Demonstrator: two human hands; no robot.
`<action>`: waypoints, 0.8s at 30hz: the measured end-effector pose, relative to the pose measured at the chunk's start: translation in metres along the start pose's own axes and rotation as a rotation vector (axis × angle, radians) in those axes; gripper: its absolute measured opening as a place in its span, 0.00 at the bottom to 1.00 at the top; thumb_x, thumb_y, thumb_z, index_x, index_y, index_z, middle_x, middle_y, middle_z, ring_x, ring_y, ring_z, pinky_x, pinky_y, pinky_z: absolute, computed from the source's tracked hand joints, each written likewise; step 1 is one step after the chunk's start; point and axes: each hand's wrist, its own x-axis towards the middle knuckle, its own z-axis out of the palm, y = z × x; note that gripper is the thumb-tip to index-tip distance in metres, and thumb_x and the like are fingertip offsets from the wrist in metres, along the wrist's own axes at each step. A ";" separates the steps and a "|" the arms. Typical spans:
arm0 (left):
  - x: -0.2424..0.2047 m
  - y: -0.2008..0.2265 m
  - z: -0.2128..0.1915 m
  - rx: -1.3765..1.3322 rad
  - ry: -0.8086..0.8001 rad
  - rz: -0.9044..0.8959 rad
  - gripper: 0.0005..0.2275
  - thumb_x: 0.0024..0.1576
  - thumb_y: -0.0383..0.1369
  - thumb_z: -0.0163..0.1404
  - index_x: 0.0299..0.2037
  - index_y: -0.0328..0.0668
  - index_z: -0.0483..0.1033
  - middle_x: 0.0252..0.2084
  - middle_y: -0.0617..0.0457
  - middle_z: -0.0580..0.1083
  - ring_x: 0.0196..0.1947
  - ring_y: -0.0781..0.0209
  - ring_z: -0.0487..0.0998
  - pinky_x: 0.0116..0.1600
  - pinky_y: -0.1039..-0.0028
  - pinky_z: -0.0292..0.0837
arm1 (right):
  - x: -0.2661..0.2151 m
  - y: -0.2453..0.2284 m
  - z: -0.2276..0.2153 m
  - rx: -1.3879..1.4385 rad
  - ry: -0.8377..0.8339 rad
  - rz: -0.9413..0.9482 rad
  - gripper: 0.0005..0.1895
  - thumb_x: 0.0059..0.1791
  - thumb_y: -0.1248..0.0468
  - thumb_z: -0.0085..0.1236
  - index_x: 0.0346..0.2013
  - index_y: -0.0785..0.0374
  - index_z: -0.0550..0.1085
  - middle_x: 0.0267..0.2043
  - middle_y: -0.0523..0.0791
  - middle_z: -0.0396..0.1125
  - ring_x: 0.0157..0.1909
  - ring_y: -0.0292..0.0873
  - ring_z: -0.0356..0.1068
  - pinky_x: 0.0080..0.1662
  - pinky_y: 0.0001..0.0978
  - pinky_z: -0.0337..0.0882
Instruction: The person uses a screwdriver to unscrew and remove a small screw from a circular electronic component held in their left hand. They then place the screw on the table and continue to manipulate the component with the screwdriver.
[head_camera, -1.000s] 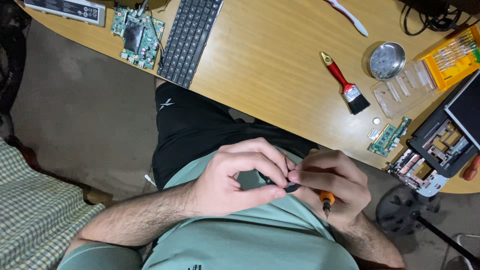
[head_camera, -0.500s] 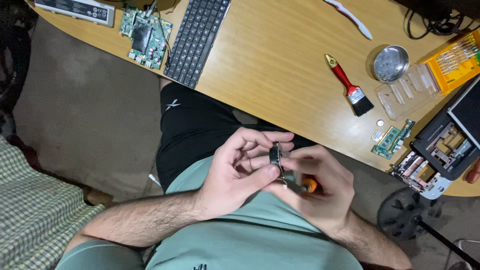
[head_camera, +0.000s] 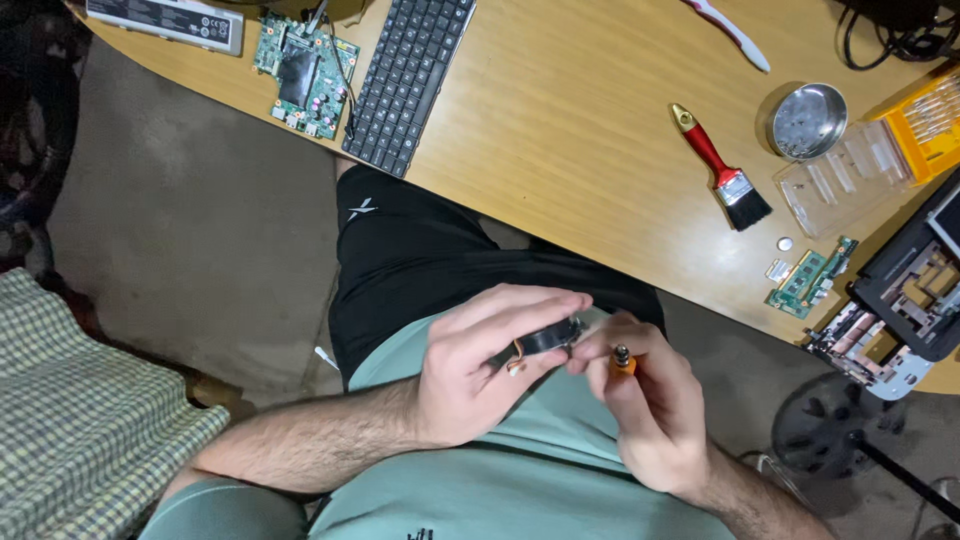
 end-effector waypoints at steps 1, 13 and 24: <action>0.000 -0.002 0.000 0.001 -0.005 -0.002 0.15 0.79 0.33 0.58 0.72 0.34 0.80 0.68 0.36 0.85 0.67 0.40 0.92 0.75 0.57 0.91 | -0.007 0.002 0.000 0.003 0.004 0.001 0.20 0.73 0.50 0.44 0.57 0.63 0.75 0.28 0.43 0.67 0.48 0.43 0.76 0.57 0.38 0.72; -0.003 -0.012 0.004 -0.038 0.094 0.039 0.07 0.80 0.29 0.54 0.63 0.38 0.73 0.53 0.37 0.84 0.52 0.47 0.89 0.60 0.62 0.90 | -0.032 0.003 0.002 -0.058 0.020 0.142 0.16 0.63 0.64 0.61 0.60 0.63 0.65 0.32 0.50 0.80 0.30 0.39 0.82 0.39 0.27 0.81; 0.004 0.006 0.000 -0.368 -0.070 -0.446 0.14 0.82 0.39 0.49 0.69 0.38 0.75 0.45 0.57 0.77 0.30 0.71 0.72 0.38 0.76 0.70 | -0.024 0.000 -0.001 -0.257 0.112 0.047 0.05 0.57 0.71 0.66 0.48 0.69 0.80 0.40 0.56 0.81 0.42 0.51 0.85 0.51 0.39 0.87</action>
